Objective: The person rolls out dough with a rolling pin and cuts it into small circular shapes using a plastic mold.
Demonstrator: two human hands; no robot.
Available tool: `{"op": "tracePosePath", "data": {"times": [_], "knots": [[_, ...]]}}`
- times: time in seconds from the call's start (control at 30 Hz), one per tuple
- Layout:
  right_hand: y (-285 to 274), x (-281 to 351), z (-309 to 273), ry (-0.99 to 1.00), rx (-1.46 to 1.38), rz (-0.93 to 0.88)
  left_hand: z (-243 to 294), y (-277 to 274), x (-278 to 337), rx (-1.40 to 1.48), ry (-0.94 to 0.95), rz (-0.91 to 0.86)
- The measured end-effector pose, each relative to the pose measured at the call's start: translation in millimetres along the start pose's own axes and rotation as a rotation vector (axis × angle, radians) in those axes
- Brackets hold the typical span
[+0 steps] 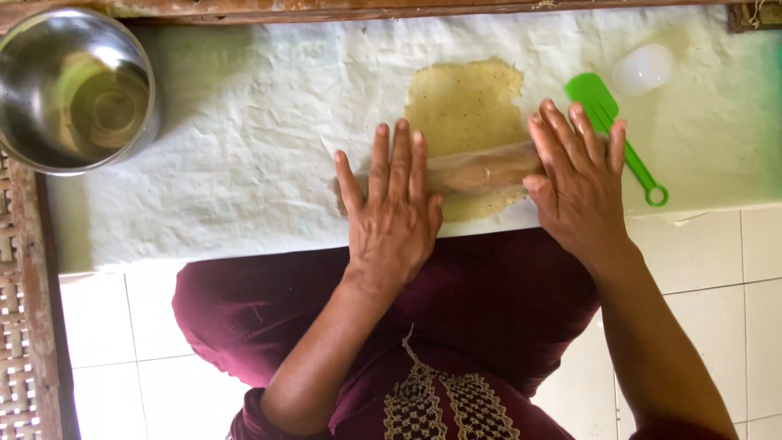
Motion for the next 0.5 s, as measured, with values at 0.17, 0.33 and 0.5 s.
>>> {"op": "tracePosePath", "data": {"times": [0.17,0.33,0.5], "knots": [[3.2,7.9,8.6,-0.079,0.038,-0.031,-2.1,5.8,7.4,-0.019,0.113,0.011],[-0.9,-12.7,15.4,-0.068,0.145,-0.322,-10.2,-5.8,-20.7,-0.019,0.223,-0.107],[-24.0,13.9,5.2,-0.021,0.093,-0.256,8.2,-59.8,-13.2,0.042,0.385,-0.047]]}}
Point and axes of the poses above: each hand's wrist, its own x-axis away from the middle knuckle, its own y-axis out of the palm, z = x × y, the point moved 9 cm from there along -x, towards the middle knuckle, and after that the axes turned 7 degrees about x, right-handed, at the moved point
